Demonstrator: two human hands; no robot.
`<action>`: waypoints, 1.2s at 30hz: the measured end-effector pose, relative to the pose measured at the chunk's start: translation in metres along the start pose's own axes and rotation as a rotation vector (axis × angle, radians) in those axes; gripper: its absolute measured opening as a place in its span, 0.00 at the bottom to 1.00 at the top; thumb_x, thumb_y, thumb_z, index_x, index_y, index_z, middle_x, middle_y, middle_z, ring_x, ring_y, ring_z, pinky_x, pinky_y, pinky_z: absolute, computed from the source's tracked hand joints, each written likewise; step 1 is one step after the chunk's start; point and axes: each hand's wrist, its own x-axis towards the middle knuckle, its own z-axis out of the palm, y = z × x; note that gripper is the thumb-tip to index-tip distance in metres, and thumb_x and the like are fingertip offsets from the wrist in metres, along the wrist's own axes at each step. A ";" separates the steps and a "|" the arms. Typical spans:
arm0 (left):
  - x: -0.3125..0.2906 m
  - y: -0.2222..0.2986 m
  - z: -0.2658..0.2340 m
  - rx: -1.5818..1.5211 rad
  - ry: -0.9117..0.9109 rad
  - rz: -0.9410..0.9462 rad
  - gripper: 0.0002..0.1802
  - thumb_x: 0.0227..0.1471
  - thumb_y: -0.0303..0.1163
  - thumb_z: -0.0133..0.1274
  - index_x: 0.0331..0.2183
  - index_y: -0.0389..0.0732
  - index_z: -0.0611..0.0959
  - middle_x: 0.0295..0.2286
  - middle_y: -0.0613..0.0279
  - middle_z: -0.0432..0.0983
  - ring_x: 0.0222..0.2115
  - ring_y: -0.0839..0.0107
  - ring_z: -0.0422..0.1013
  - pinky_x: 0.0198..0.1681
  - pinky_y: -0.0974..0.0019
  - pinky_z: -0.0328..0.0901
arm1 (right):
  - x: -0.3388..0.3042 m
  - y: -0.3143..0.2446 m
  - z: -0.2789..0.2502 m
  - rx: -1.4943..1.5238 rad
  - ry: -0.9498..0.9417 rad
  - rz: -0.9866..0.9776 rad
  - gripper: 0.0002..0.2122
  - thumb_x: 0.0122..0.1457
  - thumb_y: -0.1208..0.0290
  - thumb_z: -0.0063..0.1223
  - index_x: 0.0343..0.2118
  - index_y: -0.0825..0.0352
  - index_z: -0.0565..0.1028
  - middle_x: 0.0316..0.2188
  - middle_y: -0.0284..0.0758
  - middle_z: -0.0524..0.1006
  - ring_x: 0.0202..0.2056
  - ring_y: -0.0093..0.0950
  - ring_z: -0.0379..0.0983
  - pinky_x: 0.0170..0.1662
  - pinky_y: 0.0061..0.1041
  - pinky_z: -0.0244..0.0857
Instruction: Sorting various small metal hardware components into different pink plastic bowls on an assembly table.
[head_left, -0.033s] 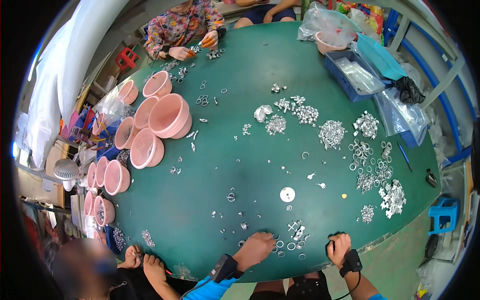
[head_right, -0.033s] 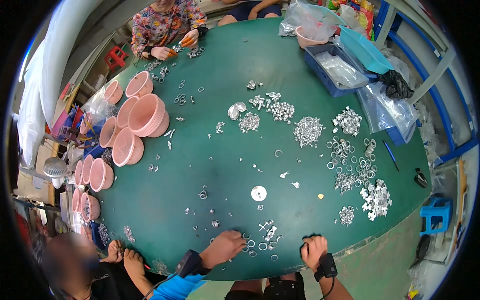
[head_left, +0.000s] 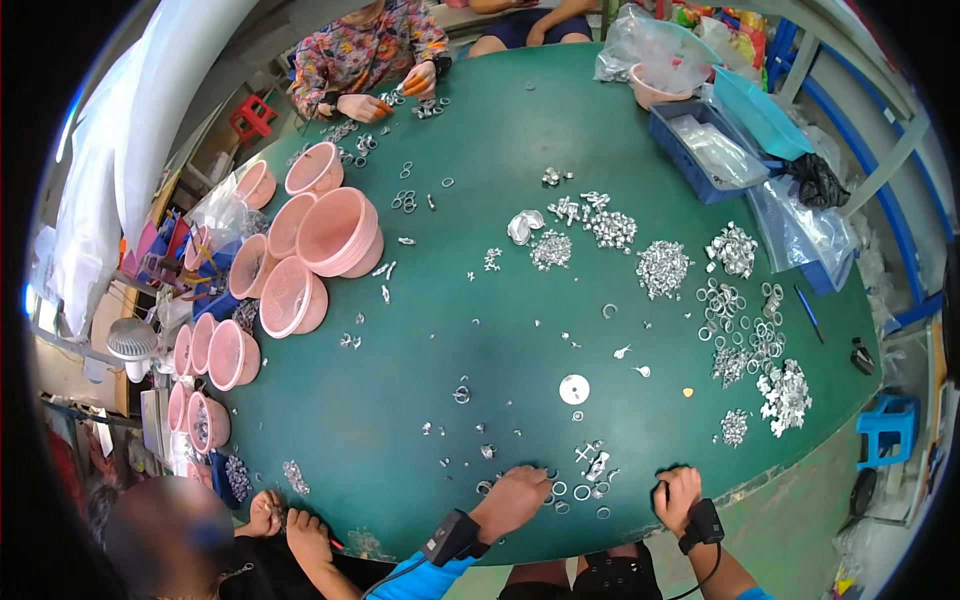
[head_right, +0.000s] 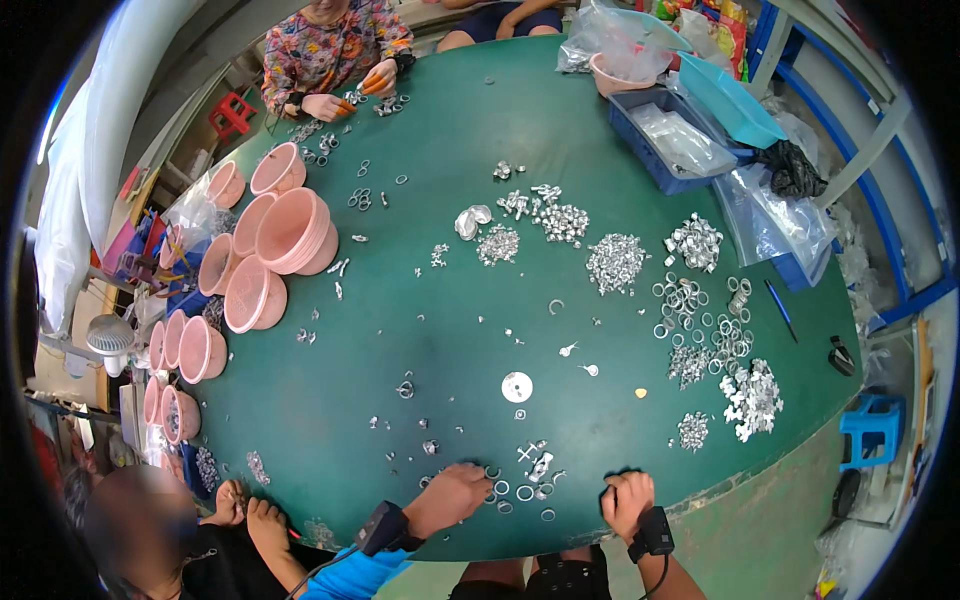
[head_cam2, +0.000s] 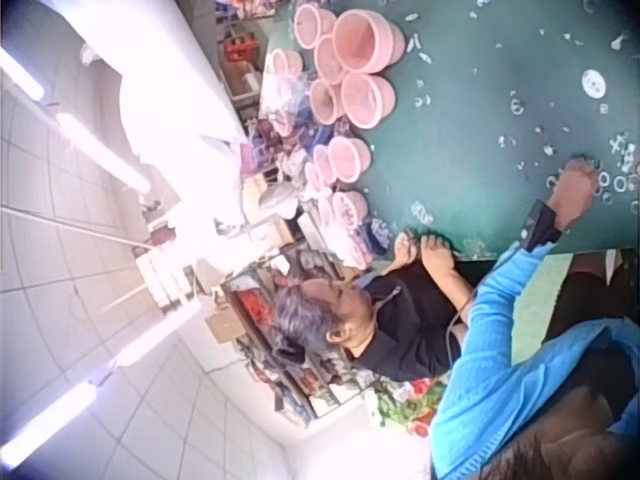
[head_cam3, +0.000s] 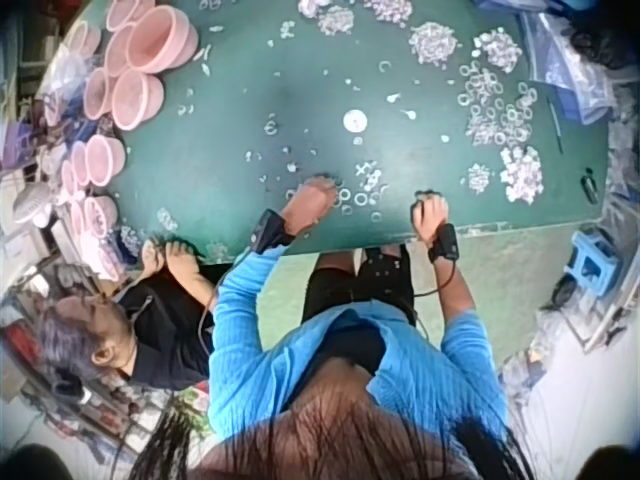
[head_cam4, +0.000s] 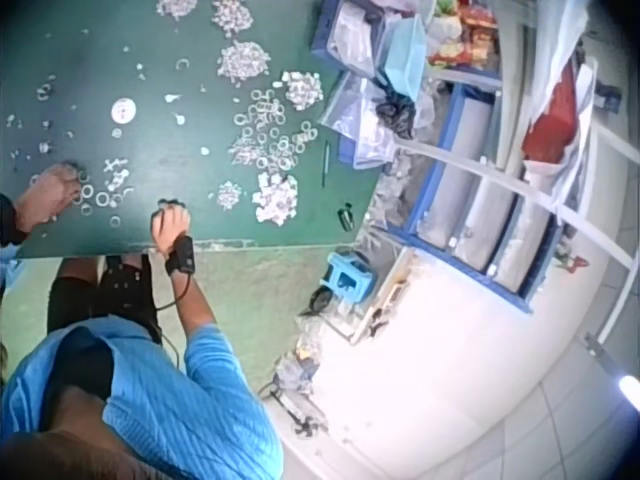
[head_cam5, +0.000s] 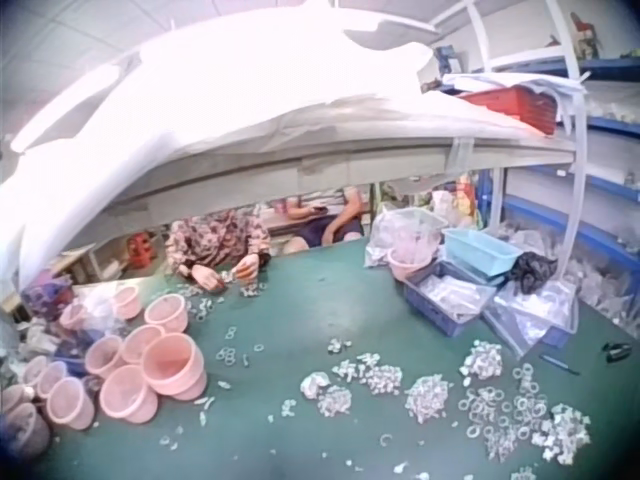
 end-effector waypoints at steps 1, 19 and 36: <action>-0.001 0.001 0.005 0.060 0.003 0.042 0.04 0.37 0.26 0.47 0.22 0.36 0.73 0.19 0.55 0.64 0.23 0.59 0.64 0.27 0.61 0.59 | 0.000 0.000 0.000 0.000 0.002 -0.006 0.10 0.39 0.79 0.44 0.29 0.65 0.66 0.25 0.38 0.65 0.28 0.37 0.61 0.31 0.33 0.55; 0.012 -0.029 -0.026 -0.054 0.156 -0.260 0.05 0.35 0.26 0.51 0.21 0.36 0.73 0.20 0.54 0.65 0.25 0.57 0.64 0.28 0.60 0.59 | 0.001 0.000 0.000 0.016 0.001 0.011 0.09 0.40 0.80 0.42 0.28 0.65 0.65 0.23 0.39 0.63 0.26 0.38 0.59 0.30 0.34 0.53; 0.011 -0.027 -0.029 0.053 0.028 -0.238 0.04 0.38 0.28 0.48 0.20 0.37 0.74 0.20 0.57 0.65 0.26 0.59 0.64 0.30 0.60 0.59 | -0.003 0.004 0.002 0.001 -0.009 0.029 0.09 0.39 0.79 0.44 0.28 0.65 0.66 0.24 0.39 0.65 0.26 0.38 0.61 0.31 0.34 0.55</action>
